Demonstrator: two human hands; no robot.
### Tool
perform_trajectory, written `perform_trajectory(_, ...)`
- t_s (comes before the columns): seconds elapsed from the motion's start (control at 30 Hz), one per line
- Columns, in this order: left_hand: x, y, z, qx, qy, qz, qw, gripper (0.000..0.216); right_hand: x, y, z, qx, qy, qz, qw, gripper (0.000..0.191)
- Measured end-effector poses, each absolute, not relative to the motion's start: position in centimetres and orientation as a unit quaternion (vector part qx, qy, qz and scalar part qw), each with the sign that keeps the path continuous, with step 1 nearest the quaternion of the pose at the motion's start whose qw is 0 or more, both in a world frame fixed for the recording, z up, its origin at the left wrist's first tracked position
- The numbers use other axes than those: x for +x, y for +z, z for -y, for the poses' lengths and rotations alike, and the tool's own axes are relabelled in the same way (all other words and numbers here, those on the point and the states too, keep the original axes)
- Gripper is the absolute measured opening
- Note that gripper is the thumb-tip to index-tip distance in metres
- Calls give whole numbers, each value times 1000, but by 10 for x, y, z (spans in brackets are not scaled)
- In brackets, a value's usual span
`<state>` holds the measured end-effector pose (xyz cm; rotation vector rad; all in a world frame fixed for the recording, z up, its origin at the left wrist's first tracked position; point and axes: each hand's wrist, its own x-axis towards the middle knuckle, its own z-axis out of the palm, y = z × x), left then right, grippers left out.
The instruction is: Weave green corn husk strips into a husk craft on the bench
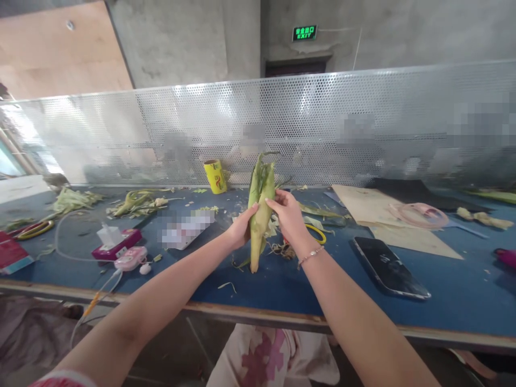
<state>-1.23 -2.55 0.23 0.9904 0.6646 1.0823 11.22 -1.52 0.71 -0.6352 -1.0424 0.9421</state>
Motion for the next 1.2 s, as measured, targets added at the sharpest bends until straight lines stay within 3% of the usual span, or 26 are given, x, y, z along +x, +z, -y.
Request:
perform_trajectory(0.13,-10,2,27,437,470,-307,703,29,116,6,17,-280,443,464,714,29)
perform_trajectory(0.33,-8,3,29,405,465,-313,722,31,120,5,20,-268,360,549,705,21)
perform_trajectory(0.63,-10,1,26,358,475,-327,734,33,116,5,21,-343,366,620,603,38)
perform_trajectory(0.97,-14,4,19,321,484,-312,752,38,104,5,29,-373,247,659,604,15)
perform_trajectory(1.2,-22,14,14,271,551,-341,712,36,100,3,41,-337,247,710,567,19)
